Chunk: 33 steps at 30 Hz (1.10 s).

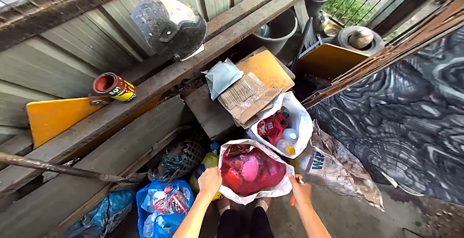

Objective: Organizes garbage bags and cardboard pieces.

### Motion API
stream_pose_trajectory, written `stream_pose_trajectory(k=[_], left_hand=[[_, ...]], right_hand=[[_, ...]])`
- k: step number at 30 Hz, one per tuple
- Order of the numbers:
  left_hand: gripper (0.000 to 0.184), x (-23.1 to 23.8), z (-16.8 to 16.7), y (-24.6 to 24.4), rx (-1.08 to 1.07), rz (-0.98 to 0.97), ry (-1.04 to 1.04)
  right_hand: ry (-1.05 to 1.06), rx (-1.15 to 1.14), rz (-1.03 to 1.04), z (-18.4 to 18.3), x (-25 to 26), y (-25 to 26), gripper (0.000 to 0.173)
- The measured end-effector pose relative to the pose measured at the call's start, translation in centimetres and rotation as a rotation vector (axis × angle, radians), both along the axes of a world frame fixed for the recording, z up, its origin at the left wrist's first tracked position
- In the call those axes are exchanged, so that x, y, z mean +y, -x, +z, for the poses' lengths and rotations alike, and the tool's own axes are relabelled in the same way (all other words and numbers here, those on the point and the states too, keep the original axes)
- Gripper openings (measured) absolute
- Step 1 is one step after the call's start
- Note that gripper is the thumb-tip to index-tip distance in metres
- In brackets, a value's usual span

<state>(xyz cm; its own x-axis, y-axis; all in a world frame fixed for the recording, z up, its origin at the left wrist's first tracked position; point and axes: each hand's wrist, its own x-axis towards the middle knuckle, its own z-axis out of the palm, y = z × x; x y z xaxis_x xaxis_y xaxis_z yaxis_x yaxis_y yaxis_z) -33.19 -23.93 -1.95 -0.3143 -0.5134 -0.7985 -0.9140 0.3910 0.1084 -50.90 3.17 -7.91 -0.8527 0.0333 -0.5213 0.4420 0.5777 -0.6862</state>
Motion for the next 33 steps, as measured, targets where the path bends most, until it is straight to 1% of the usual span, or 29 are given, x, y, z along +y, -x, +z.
stream_pose_trajectory(k=[5, 9, 10, 12, 15, 19, 22, 24, 27, 30, 32, 33], left_hand=[[0.043, 0.5, 0.1, -0.8, 0.032, 0.04, -0.038], [0.042, 0.9, 1.6, -0.5, 0.076, 0.086, -0.012], [0.042, 0.8, 1.6, -0.7, 0.09, 0.118, 0.0], [0.042, 0.8, 0.4, -1.4, 0.091, 0.161, 0.008], [0.042, 0.1, -1.2, -1.4, 0.032, 0.112, -0.012], [0.042, -0.7, -0.1, 0.2, 0.043, 0.065, 0.029], [0.057, -1.1, 0.0, 1.6, 0.114, 0.028, 0.109], [0.061, -1.2, -0.7, 2.4, 0.187, -0.021, 0.171], [0.058, -1.8, -2.1, 3.9, 0.274, -0.108, 0.235], [0.057, -2.5, -3.5, 5.6, 0.38, -0.202, 0.303], [0.049, -3.1, -4.0, 7.0, 0.377, -0.289, 0.278], [0.041, -3.4, -4.2, 7.7, 0.366, -0.339, 0.262]], right_hand=[[-0.03, -0.005, -0.005, -0.2, 0.2, 0.4, 0.017], [0.048, 0.055, -0.029, 0.9, -0.2, 0.1, 0.015], [0.058, 0.071, -0.027, 0.9, -0.2, 0.3, 0.015], [0.008, 0.061, 0.008, 0.2, 0.2, 0.4, 0.015], [-0.087, 0.028, 0.064, -0.3, -0.6, 1.1, 0.019], [-0.065, -0.016, 0.008, -0.6, -1.5, 0.5, 0.022], [-0.031, -0.037, -0.059, -1.0, -1.3, 0.0, 0.023], [-0.023, -0.039, -0.08, -0.8, -1.1, -0.3, 0.023], [0.014, -0.04, -0.097, -0.8, -0.8, -0.5, 0.023], [0.054, -0.035, -0.09, -0.4, -0.5, -1.1, 0.031], [0.033, -0.053, -0.069, 0.2, -0.3, -2.1, 0.036], [0.02, -0.075, -0.062, 0.5, -0.2, -2.6, 0.039]])
